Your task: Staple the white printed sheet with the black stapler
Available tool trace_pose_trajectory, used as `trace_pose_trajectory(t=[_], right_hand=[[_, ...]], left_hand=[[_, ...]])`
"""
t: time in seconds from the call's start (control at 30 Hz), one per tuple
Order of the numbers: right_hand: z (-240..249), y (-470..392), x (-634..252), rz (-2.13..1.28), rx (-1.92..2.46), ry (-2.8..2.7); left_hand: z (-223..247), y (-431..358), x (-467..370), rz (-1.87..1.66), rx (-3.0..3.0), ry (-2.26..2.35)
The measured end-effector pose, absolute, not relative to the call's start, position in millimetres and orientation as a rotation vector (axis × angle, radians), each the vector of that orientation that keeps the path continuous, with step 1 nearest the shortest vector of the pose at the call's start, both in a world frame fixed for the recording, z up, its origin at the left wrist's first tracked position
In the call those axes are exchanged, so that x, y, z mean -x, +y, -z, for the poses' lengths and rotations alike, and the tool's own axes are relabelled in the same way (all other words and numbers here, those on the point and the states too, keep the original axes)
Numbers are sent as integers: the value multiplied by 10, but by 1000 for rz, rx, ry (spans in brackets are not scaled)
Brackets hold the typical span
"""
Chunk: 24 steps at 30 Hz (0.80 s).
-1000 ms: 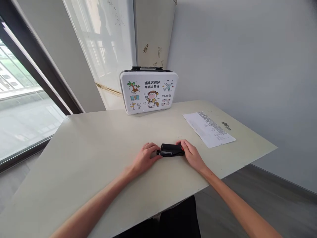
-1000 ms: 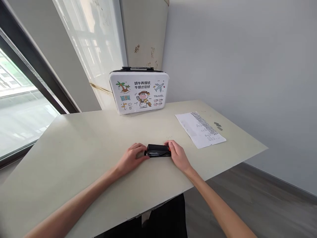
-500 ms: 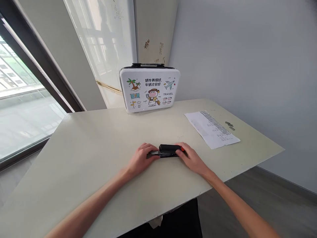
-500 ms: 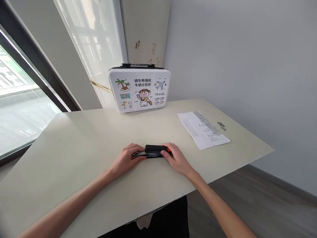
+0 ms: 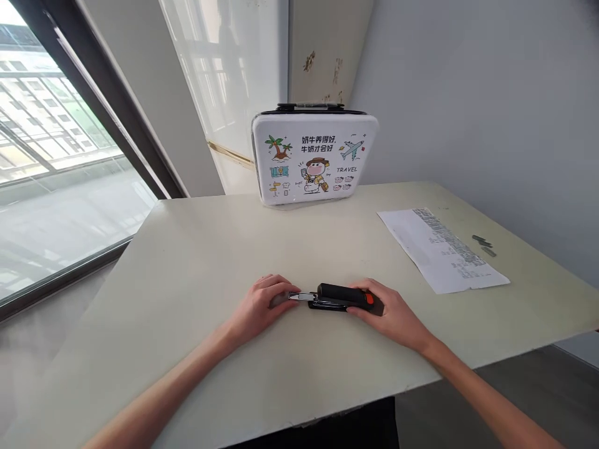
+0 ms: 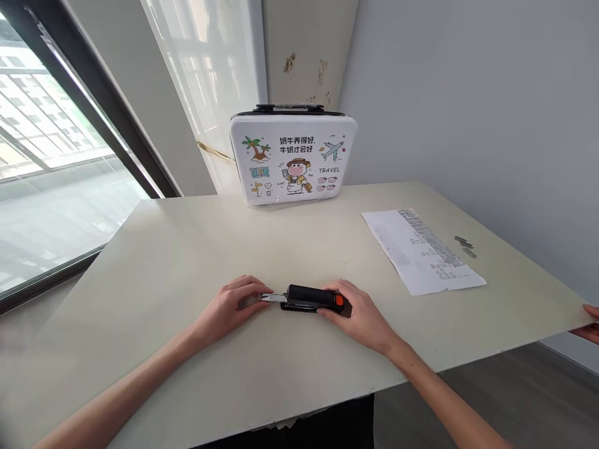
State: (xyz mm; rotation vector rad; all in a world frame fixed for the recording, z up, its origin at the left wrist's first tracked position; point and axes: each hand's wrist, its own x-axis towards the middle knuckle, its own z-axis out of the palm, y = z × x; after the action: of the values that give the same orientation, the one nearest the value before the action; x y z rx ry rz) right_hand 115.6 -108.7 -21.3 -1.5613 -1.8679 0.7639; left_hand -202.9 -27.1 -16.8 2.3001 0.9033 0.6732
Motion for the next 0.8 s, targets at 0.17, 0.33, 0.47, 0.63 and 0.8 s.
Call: trace_pose_trajectory(t=[0.17,0.33,0.47,0.63,0.8], right_hand=[[178,-990,-1128,-816,1554,-1896],[103,-804,-1092,-860,1513,-1967],[64,-649,-1070,-859,1423,-1997],[38,-356,-1187,-763,1349,-1988],[13,42,-1417,-464,1218,-2028]], left_hand=[[133,-123,2102,-623,-2204,832],[79,92,2125,-592,-2177,800],[16,256,2120,-576,-2157,811],[-59,363,2015,-563,-2109,953],[-151,406,1704,-751,-1736,1114]])
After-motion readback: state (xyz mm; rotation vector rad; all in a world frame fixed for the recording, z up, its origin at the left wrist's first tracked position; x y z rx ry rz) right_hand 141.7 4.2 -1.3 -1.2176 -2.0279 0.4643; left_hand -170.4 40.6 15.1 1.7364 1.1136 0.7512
